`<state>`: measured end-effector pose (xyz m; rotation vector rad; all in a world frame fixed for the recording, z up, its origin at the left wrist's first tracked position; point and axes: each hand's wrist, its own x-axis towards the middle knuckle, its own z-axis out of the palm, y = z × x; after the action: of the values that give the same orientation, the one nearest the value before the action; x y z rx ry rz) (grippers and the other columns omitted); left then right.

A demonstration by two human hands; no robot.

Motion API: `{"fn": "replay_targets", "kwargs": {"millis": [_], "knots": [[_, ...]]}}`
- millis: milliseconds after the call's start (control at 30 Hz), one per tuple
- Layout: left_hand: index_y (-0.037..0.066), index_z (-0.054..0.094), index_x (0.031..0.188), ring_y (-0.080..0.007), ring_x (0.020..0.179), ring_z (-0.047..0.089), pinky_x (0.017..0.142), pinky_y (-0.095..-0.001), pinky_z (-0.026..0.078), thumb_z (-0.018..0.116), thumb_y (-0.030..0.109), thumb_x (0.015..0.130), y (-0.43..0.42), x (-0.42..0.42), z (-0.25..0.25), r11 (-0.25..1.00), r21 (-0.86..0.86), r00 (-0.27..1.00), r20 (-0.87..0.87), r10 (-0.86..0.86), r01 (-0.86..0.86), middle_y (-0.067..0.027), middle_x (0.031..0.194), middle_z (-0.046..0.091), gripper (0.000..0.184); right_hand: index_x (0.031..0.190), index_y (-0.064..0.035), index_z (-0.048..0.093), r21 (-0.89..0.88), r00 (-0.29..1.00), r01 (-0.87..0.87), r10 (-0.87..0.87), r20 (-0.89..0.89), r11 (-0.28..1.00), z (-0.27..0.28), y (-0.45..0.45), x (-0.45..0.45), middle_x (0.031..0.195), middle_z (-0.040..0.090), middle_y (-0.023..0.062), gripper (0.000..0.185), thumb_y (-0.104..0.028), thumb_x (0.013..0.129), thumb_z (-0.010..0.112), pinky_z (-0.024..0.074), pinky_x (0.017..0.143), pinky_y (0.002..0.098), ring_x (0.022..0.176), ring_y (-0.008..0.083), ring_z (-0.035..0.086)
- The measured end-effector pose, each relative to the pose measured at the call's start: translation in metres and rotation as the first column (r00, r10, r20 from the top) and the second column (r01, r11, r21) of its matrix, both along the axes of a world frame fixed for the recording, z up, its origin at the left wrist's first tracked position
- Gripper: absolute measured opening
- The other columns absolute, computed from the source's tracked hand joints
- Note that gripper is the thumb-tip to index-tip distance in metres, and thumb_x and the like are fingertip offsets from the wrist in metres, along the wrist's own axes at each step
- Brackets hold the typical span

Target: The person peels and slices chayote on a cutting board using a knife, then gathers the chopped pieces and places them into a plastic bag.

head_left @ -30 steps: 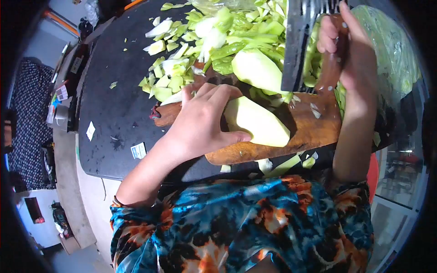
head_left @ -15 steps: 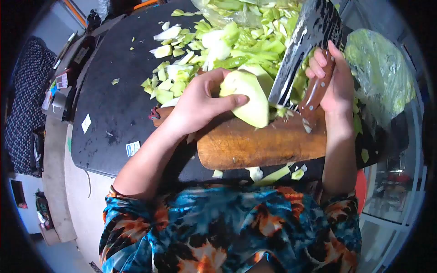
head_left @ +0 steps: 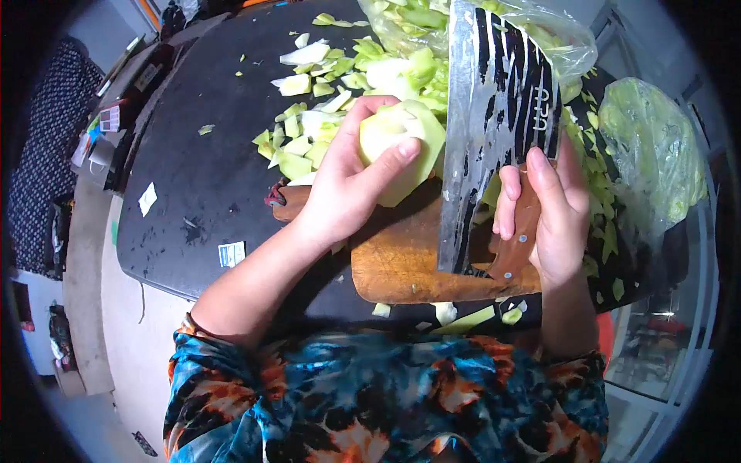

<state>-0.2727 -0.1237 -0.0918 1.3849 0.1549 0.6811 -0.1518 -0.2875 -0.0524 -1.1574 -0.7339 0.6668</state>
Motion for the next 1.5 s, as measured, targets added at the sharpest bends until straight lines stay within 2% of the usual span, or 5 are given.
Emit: {"fn": "replay_targets", "kwargs": {"millis": [300,567,667,1000,1500], "knots": [[0.003,0.045,0.114,-0.0100,0.091,0.052,0.081,-0.0245,0.043,0.066,0.018,0.085,0.000,-0.007,-0.001,0.955,0.281,0.995,0.003,0.101,-0.098,-0.0036,0.097,0.055,0.039,0.128,-0.0044,0.034,0.093,0.996,0.026,-0.034,0.088,0.995,-0.001,-0.005,-0.010,0.076,0.048,0.0062,0.034,-0.013,0.096,0.039,0.0443,0.042,0.0243,0.047,0.0109,0.046],[0.002,0.042,0.114,-0.0104,0.091,0.054,0.080,-0.0248,0.045,0.065,0.015,0.086,-0.016,-0.008,0.006,0.994,0.108,0.999,0.014,0.031,-0.032,-0.0052,0.098,0.058,0.039,0.126,-0.0025,0.037,0.088,0.999,0.032,-0.034,0.027,0.996,0.005,-0.008,-0.014,0.079,0.050,0.0045,0.034,-0.012,0.094,0.044,0.0440,0.042,0.0212,0.057,0.0076,0.046],[0.001,0.041,0.114,-0.0108,0.090,0.055,0.080,-0.0248,0.045,0.064,0.016,0.086,-0.020,-0.009,0.007,0.997,0.075,0.999,-0.001,0.033,-0.033,-0.0054,0.098,0.058,0.039,0.136,-0.0084,0.027,-0.001,0.996,0.018,-0.017,0.092,1.000,0.005,-0.009,-0.012,0.065,0.045,0.0061,0.041,-0.016,0.096,0.037,0.0426,0.038,0.0250,0.039,0.0128,0.044],[-0.001,0.045,0.110,-0.0118,0.084,0.058,0.075,-0.0265,0.047,0.068,0.023,0.084,-0.019,-0.014,0.005,0.933,0.359,0.986,-0.152,0.065,-0.007,-0.0076,0.091,0.062,0.041,0.122,-0.0032,0.042,-0.155,0.994,-0.040,0.055,0.093,0.987,0.012,-0.014,-0.005,0.068,0.049,0.0039,0.030,-0.014,0.093,0.046,0.0388,0.038,0.0221,0.044,0.0089,0.043],[-0.004,0.044,0.115,-0.0096,0.084,0.058,0.074,-0.0234,0.047,0.066,0.026,0.085,-0.026,-0.016,0.012,0.997,0.069,0.991,-0.127,-0.034,0.043,-0.0050,0.091,0.062,0.047,0.121,-0.0054,0.045,-0.124,0.996,-0.074,0.067,-0.059,0.990,0.006,-0.010,0.002,0.060,0.046,0.0038,0.029,-0.014,0.093,0.045,0.0345,0.034,0.0247,0.036,0.0123,0.041]]}}
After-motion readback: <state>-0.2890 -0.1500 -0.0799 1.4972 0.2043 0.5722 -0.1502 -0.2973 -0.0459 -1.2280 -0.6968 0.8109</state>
